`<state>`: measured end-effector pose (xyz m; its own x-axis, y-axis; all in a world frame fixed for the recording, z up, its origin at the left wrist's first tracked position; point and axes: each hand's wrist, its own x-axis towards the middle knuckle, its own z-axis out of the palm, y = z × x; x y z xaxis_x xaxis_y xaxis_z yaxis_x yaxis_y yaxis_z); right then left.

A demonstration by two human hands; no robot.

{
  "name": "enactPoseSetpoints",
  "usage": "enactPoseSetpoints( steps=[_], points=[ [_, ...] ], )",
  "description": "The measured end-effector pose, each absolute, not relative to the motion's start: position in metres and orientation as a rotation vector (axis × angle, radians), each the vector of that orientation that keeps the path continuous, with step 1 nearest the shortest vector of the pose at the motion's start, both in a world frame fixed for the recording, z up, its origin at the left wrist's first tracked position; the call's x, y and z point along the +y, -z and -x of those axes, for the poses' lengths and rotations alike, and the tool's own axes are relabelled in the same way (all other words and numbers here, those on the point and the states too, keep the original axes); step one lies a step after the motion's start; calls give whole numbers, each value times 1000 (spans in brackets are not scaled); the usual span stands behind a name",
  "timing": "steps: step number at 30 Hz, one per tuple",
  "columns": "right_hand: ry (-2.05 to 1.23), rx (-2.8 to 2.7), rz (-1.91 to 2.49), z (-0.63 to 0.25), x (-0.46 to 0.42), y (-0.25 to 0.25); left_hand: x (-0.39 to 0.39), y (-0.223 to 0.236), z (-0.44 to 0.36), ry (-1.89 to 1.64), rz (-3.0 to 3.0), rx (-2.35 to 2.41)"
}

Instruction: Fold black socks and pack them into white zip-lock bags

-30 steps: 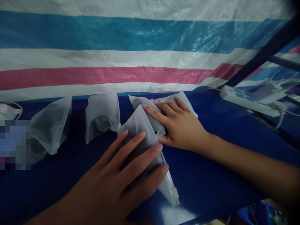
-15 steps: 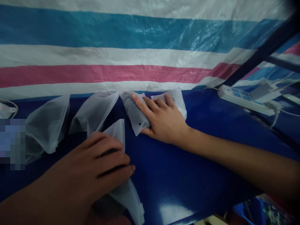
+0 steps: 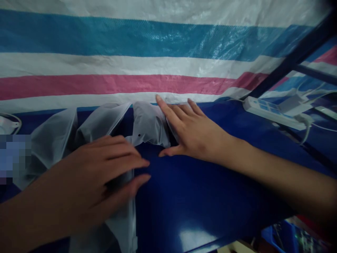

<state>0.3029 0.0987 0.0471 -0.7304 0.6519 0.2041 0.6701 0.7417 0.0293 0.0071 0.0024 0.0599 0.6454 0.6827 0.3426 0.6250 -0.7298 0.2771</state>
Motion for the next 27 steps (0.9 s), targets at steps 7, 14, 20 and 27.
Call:
enactPoseSetpoints(
  steps=[7, 14, 20, 27],
  points=[
    [102, -2675, 1088, -368, 104, -29, 42, -72, -44, -690, -2925, 1217],
    [17, -2453, 888, -374, 114, -16, 67, -58, -63, -556, -2855, 1350],
    [-1, -2218, 903, -374, 114, -11, 71, -35, -62, -312, -2792, 1332],
    [-106, -2165, 884, -368, 110, -8, 72, -33, -60, -368, -2786, 1302]
  ],
)
